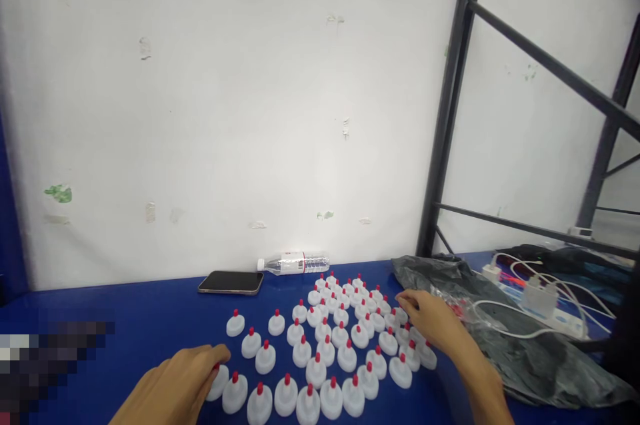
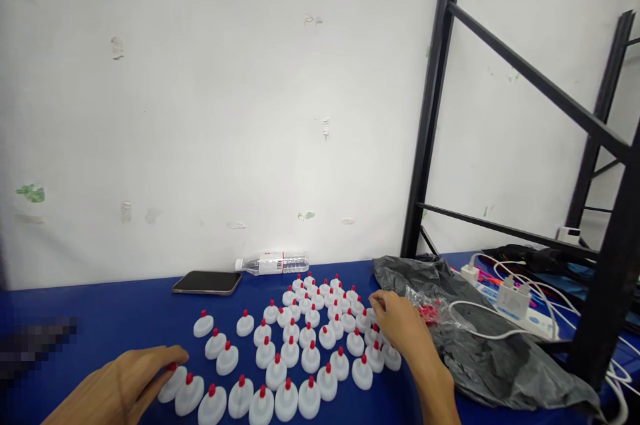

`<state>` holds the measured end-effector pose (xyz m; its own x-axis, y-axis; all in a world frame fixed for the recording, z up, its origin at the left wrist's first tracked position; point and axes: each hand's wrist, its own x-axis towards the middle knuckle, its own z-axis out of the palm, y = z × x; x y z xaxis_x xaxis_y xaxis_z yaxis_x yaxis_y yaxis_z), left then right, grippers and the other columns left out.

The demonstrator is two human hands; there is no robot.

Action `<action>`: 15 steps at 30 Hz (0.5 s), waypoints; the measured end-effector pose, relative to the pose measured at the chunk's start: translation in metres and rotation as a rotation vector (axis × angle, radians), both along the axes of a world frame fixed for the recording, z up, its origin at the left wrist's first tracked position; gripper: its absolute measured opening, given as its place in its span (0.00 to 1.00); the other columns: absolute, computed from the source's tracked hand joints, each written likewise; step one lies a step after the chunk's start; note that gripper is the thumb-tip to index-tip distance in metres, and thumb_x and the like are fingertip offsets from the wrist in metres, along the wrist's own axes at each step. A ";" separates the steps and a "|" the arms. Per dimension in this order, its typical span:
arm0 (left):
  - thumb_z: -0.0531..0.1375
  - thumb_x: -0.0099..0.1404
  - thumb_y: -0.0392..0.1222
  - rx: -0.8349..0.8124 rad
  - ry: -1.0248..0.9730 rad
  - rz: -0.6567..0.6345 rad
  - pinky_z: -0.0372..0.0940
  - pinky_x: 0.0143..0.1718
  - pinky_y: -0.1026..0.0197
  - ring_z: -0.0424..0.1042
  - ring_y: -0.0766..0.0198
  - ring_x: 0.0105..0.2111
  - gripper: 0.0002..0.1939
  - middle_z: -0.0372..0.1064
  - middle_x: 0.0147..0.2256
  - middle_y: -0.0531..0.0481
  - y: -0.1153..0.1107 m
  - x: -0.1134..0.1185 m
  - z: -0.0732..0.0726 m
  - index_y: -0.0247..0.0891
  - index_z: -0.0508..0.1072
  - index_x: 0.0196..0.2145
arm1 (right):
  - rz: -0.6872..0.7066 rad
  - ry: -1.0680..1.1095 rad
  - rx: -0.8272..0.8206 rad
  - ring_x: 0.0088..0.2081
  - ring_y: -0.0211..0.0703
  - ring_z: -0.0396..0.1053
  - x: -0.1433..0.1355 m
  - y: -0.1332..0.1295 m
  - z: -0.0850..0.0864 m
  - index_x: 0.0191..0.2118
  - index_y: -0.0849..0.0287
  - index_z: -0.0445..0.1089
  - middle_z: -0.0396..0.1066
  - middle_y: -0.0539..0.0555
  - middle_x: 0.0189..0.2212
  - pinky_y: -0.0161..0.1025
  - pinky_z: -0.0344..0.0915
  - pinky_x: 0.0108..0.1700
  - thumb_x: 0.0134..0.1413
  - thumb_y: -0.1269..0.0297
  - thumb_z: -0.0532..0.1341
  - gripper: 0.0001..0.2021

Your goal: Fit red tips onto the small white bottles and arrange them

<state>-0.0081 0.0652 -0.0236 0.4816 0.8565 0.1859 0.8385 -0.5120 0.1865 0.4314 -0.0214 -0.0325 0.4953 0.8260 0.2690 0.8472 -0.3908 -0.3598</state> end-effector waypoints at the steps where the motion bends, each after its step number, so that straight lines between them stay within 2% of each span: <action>1: 0.46 0.71 0.32 0.005 -0.007 -0.008 0.72 0.53 0.54 0.81 0.54 0.48 0.26 0.83 0.45 0.47 0.000 0.001 -0.001 0.48 0.81 0.50 | -0.001 0.000 0.005 0.48 0.50 0.79 0.000 0.000 0.000 0.43 0.53 0.80 0.83 0.53 0.40 0.38 0.66 0.45 0.68 0.67 0.57 0.13; 4: 0.44 0.72 0.32 -0.012 -0.012 -0.020 0.68 0.61 0.48 0.77 0.51 0.57 0.29 0.79 0.55 0.45 -0.001 0.003 -0.002 0.46 0.77 0.58 | -0.003 0.005 0.015 0.45 0.50 0.80 -0.001 0.000 0.001 0.44 0.52 0.80 0.84 0.52 0.41 0.38 0.65 0.43 0.68 0.67 0.56 0.13; 7: 0.41 0.74 0.36 -0.056 0.039 -0.009 0.58 0.69 0.43 0.65 0.50 0.66 0.30 0.68 0.66 0.44 -0.003 0.001 -0.002 0.41 0.69 0.66 | -0.018 0.010 0.026 0.46 0.51 0.80 -0.001 -0.001 0.004 0.45 0.53 0.80 0.84 0.53 0.42 0.39 0.65 0.43 0.69 0.65 0.55 0.14; 9: 0.41 0.74 0.38 -0.071 0.061 -0.007 0.55 0.71 0.42 0.62 0.51 0.68 0.30 0.64 0.68 0.46 -0.003 -0.001 -0.001 0.40 0.67 0.67 | -0.052 0.012 0.035 0.47 0.53 0.80 -0.002 -0.003 0.006 0.45 0.54 0.79 0.84 0.54 0.43 0.40 0.65 0.43 0.69 0.64 0.54 0.15; 15: 0.42 0.74 0.38 -0.083 0.119 0.009 0.55 0.71 0.44 0.61 0.51 0.68 0.30 0.64 0.68 0.46 -0.008 0.005 0.006 0.40 0.66 0.68 | -0.140 0.035 0.041 0.47 0.55 0.79 0.001 -0.007 0.010 0.46 0.55 0.79 0.83 0.57 0.44 0.42 0.65 0.44 0.69 0.61 0.52 0.16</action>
<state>-0.0030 0.0573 -0.0176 0.4878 0.8711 0.0564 0.8619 -0.4909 0.1271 0.4326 -0.0282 -0.0226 0.6142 0.7373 0.2815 0.7724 -0.4886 -0.4058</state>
